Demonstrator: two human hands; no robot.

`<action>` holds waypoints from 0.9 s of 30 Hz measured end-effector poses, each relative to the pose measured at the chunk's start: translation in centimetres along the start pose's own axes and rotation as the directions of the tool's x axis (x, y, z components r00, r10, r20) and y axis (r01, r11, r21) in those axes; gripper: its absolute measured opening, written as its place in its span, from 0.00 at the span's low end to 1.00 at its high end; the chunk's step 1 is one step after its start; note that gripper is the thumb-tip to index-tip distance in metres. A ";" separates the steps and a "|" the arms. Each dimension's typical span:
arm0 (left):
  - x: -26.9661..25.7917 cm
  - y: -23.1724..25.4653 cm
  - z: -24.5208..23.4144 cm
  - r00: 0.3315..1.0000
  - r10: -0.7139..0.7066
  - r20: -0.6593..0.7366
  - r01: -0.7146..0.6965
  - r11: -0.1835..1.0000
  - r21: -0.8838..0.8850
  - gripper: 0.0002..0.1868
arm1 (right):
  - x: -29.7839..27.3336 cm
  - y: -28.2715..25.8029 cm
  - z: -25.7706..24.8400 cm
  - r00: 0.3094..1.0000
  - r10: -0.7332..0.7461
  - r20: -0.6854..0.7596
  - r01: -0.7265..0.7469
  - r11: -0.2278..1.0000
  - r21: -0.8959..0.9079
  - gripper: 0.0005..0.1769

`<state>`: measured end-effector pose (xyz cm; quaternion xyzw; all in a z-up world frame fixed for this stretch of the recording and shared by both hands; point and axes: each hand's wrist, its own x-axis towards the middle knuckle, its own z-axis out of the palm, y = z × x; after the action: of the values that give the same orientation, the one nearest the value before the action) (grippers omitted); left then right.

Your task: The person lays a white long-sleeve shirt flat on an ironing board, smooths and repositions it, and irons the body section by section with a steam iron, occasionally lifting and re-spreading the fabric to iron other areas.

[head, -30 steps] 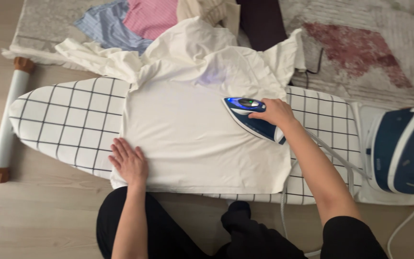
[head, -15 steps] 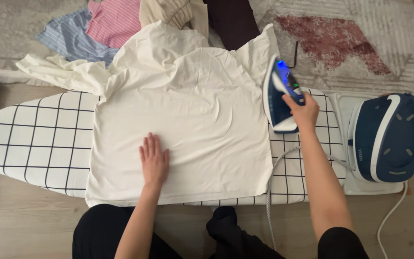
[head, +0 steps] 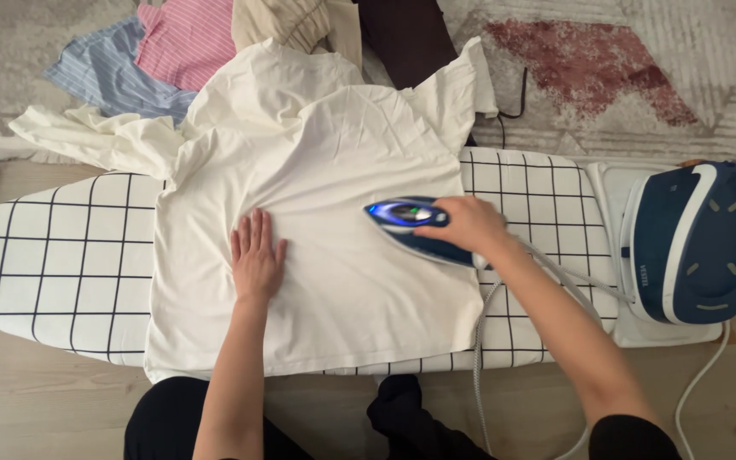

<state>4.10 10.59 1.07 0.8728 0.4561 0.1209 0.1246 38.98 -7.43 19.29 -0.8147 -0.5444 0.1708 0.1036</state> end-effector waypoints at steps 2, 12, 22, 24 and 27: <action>-0.3 -0.4 0.2 0.999 0.032 -0.013 -0.032 0.999 0.005 0.37 | 1.2 -1.5 2.1 0.998 -0.015 0.058 0.017 1.000 -0.026 0.34; -8.7 3.9 -7.3 0.855 0.054 -0.516 -0.087 0.995 -0.040 0.25 | 8.6 -1.9 4.0 0.981 0.156 -0.118 -0.156 0.988 0.007 0.41; -19.1 10.6 -3.2 0.933 0.339 -0.120 -0.354 0.925 -0.136 0.19 | 0.2 -2.7 4.2 0.961 -0.118 0.250 0.169 0.966 -0.193 0.39; -19.8 11.9 -2.2 0.913 0.405 -0.046 -0.408 0.902 -0.142 0.22 | 1.9 -1.5 5.1 1.000 0.023 0.015 -0.021 0.995 -0.093 0.37; -20.3 12.1 -0.8 0.911 0.413 0.010 -0.409 0.906 -0.110 0.21 | 6.2 -0.1 4.7 0.982 0.162 -0.096 -0.162 0.987 0.008 0.39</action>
<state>1.81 -12.81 3.75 0.9434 0.2531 0.1537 0.1497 39.21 -1.73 14.02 -0.8637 -0.4705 0.1393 0.1155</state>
